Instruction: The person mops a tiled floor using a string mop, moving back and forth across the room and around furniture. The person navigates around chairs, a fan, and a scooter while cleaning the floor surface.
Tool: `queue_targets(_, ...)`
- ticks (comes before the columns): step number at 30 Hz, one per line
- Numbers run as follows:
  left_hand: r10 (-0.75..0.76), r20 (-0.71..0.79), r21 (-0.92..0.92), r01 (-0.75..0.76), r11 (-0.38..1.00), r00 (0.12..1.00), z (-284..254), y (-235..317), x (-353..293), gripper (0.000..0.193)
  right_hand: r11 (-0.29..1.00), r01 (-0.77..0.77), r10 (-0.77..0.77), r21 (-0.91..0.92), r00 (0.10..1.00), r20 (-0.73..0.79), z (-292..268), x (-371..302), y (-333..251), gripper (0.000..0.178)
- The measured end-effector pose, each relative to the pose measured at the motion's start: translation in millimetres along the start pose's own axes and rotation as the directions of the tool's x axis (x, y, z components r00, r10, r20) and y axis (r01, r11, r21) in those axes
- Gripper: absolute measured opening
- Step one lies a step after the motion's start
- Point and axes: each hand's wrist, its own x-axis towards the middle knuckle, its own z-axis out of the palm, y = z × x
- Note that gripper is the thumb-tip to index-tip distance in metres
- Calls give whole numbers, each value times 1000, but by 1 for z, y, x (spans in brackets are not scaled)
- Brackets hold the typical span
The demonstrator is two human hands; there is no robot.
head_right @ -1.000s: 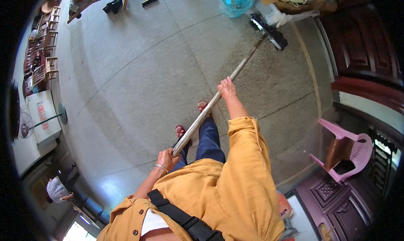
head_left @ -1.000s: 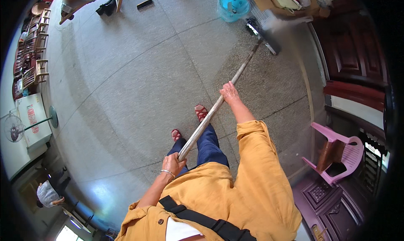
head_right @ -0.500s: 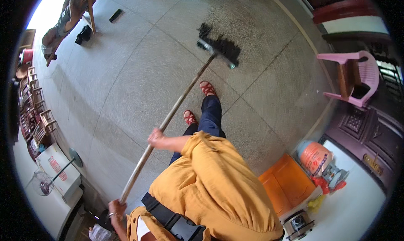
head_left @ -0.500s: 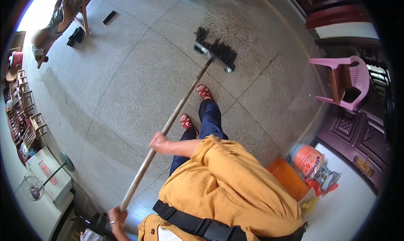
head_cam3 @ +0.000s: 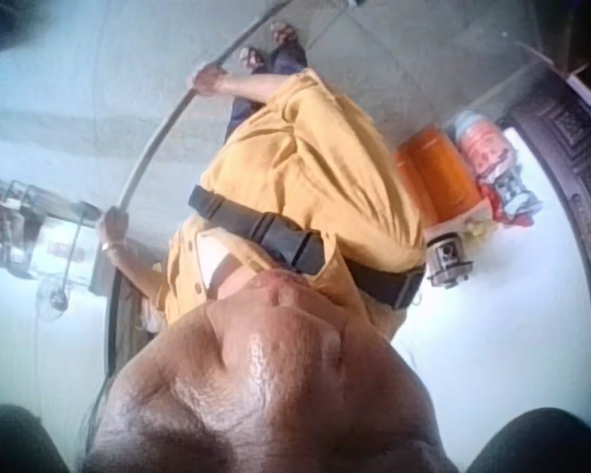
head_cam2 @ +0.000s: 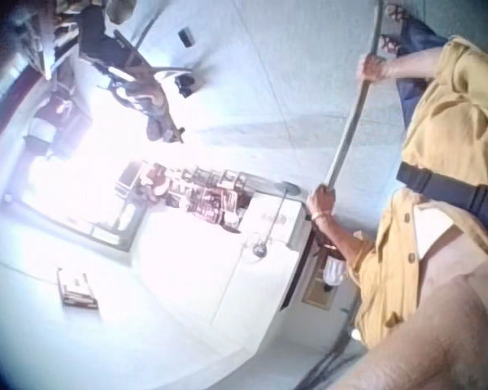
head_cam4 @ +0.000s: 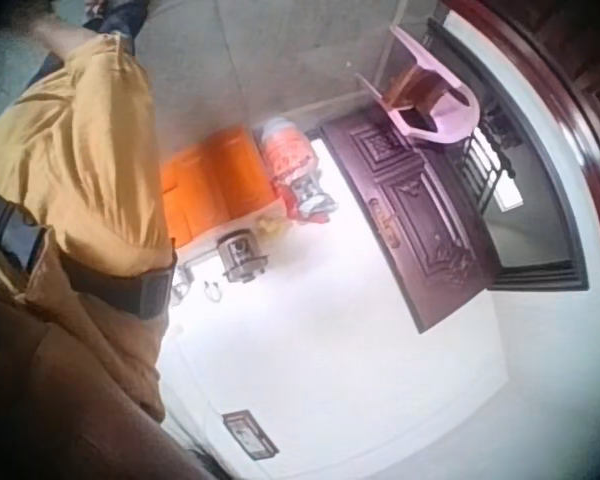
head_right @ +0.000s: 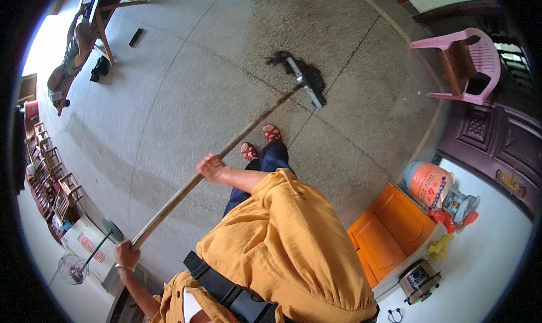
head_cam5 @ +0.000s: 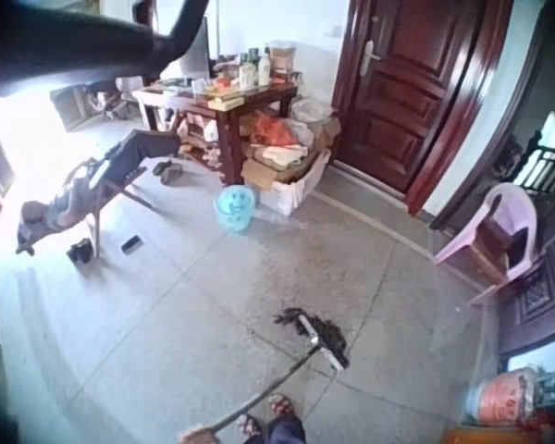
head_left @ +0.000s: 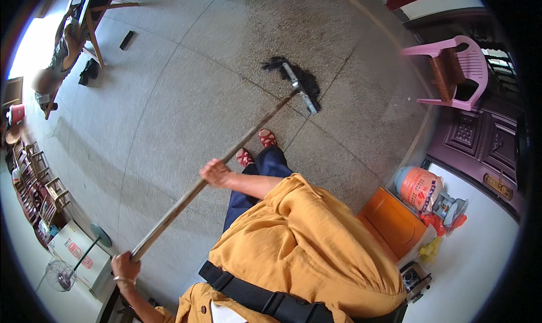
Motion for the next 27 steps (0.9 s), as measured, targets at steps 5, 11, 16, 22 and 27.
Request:
queue_targets(5,153,27,-42,-152,987,988,38,128,66,16,958,-257,284,-125,819,499,-87,-67,119,9)
queue_targets(11,273,182,-386,-187,904,945,41,282,77,31,854,-304,518,-422,578,631,-187,-145,214,11)
queue_targets(16,255,223,-337,-171,926,941,40,225,58,43,811,-382,580,-443,626,522,-133,-143,170,13)
queue_targets(22,23,-213,-102,-46,994,977,-41,41,9,33,918,-387,236,85,705,669,-52,-13,18,15)
queue_targets(27,-133,-231,181,177,967,964,-161,37,22,46,992,-118,128,53,963,-235,-49,25,-28,12)
